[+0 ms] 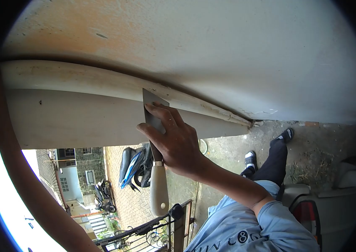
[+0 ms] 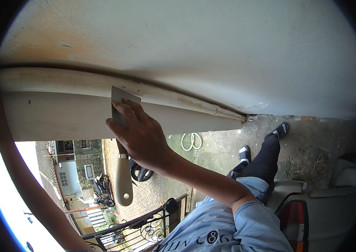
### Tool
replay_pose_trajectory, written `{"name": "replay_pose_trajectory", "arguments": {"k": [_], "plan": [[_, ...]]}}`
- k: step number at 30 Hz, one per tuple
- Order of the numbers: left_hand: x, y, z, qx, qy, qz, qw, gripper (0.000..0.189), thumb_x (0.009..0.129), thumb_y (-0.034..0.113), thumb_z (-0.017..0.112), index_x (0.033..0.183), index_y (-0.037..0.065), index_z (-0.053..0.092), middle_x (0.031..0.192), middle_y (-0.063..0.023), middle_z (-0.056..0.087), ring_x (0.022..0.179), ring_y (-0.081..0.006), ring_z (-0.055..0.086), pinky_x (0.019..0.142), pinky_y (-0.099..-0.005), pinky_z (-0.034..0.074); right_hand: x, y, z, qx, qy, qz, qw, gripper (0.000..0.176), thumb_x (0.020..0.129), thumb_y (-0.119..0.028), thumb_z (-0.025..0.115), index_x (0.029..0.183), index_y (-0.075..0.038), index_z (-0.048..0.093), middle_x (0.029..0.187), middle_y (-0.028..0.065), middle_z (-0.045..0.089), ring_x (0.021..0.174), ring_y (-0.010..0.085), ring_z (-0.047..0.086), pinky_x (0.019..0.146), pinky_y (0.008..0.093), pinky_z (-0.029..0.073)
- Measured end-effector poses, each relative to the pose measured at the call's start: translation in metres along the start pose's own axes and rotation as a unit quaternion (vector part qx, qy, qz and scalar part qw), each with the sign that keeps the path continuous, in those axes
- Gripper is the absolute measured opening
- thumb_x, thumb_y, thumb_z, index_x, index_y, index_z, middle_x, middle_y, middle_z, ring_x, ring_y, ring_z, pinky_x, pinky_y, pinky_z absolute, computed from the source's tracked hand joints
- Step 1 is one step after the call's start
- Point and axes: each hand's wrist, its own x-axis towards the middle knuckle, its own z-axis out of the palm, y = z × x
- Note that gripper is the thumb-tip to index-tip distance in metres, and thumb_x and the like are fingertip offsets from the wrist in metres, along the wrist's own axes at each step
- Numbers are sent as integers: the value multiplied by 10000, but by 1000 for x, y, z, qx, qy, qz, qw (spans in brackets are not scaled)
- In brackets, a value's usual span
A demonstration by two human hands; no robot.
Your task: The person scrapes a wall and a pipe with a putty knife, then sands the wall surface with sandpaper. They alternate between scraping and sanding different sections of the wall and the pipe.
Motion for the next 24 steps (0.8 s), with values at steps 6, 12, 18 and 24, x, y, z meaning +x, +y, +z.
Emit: {"name": "replay_pose_trajectory", "arguments": {"k": [6, 12, 18, 24], "plan": [[-8, 15, -6, -23, 19, 16, 999, 311, 960, 209, 344, 1193, 39, 460, 1235, -226, 451, 1274, -433, 245, 1013, -559, 259, 6, -2, -4, 29, 4, 8, 1000, 210, 705, -60, 637, 900, -46, 560, 1105, 178, 489, 1076, 319, 494, 600, 317, 562], [-6, 13, -5, -37, 12, 4, 999, 312, 958, 201, 340, 1177, 32, 486, 1244, -234, 444, 1272, -438, 249, 1006, -570, 259, 10, 7, -4, -66, -39, 58, 995, 180, 715, -53, 619, 873, -23, 539, 1037, 163, 501, 1021, 302, 510, 558, 296, 558], [1, -2, 5, -47, 17, 18, 999, 310, 954, 198, 351, 1153, 19, 507, 1227, -240, 466, 1267, -434, 268, 995, -564, 274, 10, -10, -10, 1, -18, 44, 999, 200, 715, -39, 617, 898, -30, 538, 1050, 173, 520, 952, 299, 553, 524, 312, 550], [-3, 7, 1, -58, 19, -1, 998, 310, 955, 213, 370, 1145, 21, 521, 1233, -238, 466, 1270, -423, 271, 984, -554, 296, 5, -10, -12, 22, -12, 40, 999, 216, 718, -44, 627, 924, -47, 560, 1076, 169, 544, 1000, 296, 549, 558, 337, 550]]}}
